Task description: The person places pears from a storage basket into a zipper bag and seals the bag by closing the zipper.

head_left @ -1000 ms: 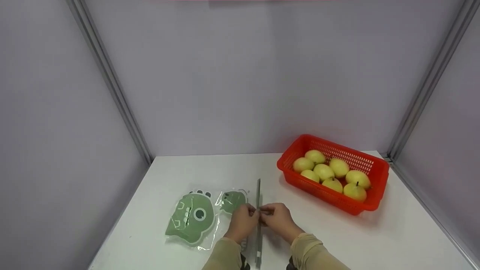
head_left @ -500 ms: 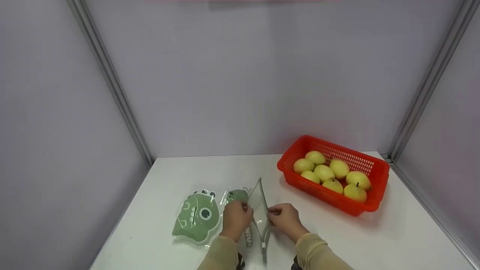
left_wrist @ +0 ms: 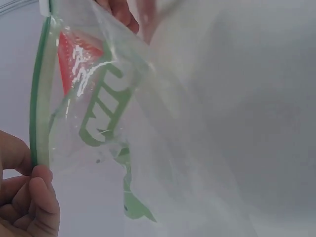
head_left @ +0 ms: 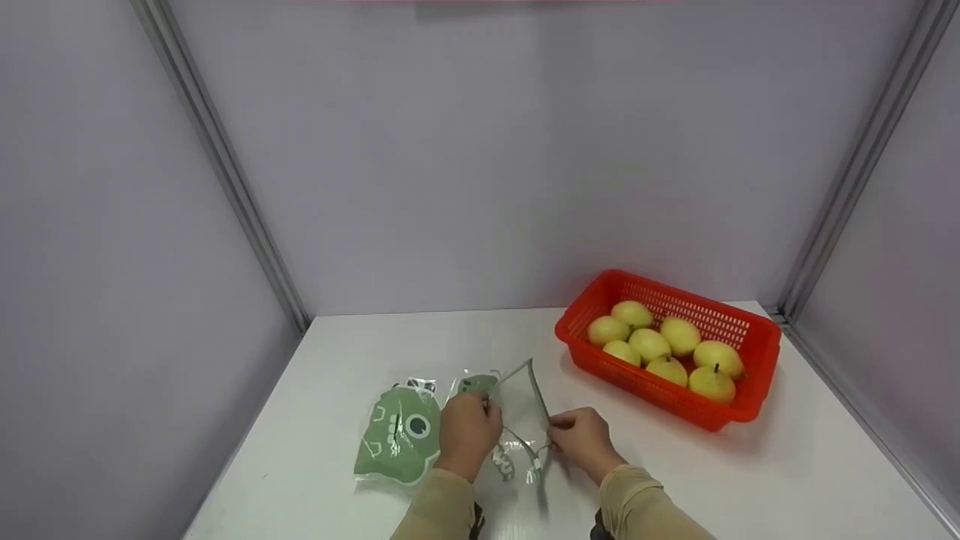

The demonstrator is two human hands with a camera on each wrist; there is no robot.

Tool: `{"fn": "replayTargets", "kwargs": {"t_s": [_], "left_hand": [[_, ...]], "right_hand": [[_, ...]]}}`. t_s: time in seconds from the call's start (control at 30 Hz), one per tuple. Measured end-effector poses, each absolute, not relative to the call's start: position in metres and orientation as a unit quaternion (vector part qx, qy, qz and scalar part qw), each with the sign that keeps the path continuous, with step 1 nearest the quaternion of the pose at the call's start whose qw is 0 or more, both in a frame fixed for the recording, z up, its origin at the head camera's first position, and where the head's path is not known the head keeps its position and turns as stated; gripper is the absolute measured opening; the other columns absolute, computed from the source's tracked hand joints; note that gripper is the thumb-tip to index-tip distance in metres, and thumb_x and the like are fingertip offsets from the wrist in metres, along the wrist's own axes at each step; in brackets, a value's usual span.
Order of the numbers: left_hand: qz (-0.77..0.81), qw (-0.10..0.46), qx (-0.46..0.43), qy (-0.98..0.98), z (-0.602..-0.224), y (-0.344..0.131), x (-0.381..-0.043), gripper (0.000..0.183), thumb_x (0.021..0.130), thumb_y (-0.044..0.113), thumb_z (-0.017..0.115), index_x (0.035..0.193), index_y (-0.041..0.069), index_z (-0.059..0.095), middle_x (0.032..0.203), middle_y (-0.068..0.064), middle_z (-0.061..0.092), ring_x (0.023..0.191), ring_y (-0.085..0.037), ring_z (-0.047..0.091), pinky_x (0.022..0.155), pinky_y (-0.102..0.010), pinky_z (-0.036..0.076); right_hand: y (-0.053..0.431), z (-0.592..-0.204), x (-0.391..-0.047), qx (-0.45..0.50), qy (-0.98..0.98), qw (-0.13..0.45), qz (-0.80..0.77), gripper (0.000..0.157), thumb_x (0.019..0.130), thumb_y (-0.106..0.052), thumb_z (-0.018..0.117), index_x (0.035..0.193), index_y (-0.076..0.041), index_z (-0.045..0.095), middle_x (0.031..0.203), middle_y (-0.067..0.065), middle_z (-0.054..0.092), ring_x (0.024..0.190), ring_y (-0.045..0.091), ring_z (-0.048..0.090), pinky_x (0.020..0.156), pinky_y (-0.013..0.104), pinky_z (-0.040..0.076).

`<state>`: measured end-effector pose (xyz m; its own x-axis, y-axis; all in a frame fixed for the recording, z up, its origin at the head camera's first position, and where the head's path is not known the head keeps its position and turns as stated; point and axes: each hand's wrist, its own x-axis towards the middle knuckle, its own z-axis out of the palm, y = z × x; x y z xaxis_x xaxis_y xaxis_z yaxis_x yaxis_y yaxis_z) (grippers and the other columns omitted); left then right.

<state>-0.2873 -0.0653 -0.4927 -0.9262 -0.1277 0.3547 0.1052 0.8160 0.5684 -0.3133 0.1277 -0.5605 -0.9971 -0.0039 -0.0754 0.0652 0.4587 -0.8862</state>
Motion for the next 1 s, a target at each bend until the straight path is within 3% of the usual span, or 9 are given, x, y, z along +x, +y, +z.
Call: {"fn": "replayTargets", "kwargs": {"t_s": [0.23, 0.43, 0.7, 0.8, 1.0], "left_hand": [[-0.327, 0.172, 0.011, -0.929, -0.493, -0.064, -0.287, 0.014, 0.086, 0.019, 0.063, 0.075, 0.012, 0.069, 0.061, 0.006, 0.057, 0.054, -0.006, 0.049, 0.051, -0.023, 0.042], [-0.319, 0.190, -0.012, -0.928, -0.494, -0.059, -0.286, 0.013, 0.084, 0.014, 0.064, 0.073, 0.010, 0.069, 0.060, 0.006, 0.059, 0.050, -0.004, 0.048, 0.047, -0.021, 0.041], [-0.323, 0.174, -0.020, -0.930, -0.496, -0.053, -0.286, 0.011, 0.085, 0.016, 0.064, 0.078, 0.009, 0.070, 0.063, 0.004, 0.062, 0.052, -0.003, 0.052, 0.047, -0.019, 0.043], [-0.322, 0.179, -0.024, -0.929, -0.496, -0.053, -0.286, 0.011, 0.085, 0.016, 0.065, 0.080, 0.008, 0.071, 0.066, 0.001, 0.065, 0.054, -0.003, 0.054, 0.049, -0.018, 0.044], [-0.330, 0.176, -0.023, -0.927, -0.499, -0.051, -0.285, 0.013, 0.085, 0.015, 0.065, 0.081, 0.006, 0.072, 0.067, 0.001, 0.066, 0.054, -0.003, 0.054, 0.048, -0.017, 0.044]], "right_hand": [[0.130, -0.562, -0.312, 0.011, 0.863, 0.032, -0.505, 0.021, 0.078, -0.009, 0.074, 0.098, -0.005, 0.074, 0.084, 0.002, 0.067, 0.075, 0.014, 0.061, 0.064, 0.028, 0.053], [0.130, -0.565, -0.309, -0.012, 0.860, 0.038, -0.509, 0.022, 0.078, -0.009, 0.073, 0.098, -0.002, 0.073, 0.082, 0.002, 0.069, 0.067, 0.011, 0.063, 0.061, 0.026, 0.053], [0.125, -0.554, -0.305, -0.039, 0.855, 0.067, -0.513, 0.028, 0.080, -0.012, 0.073, 0.105, 0.000, 0.070, 0.090, 0.006, 0.069, 0.074, 0.014, 0.065, 0.064, 0.029, 0.055], [0.128, -0.548, -0.303, -0.075, 0.875, 0.038, -0.477, 0.033, 0.081, -0.014, 0.073, 0.109, 0.001, 0.068, 0.095, 0.007, 0.070, 0.082, 0.017, 0.066, 0.071, 0.034, 0.056], [0.147, -0.527, -0.309, -0.140, 0.927, -0.049, -0.346, 0.034, 0.082, -0.021, 0.073, 0.113, -0.008, 0.068, 0.102, 0.005, 0.069, 0.094, 0.022, 0.063, 0.085, 0.043, 0.052]]}}
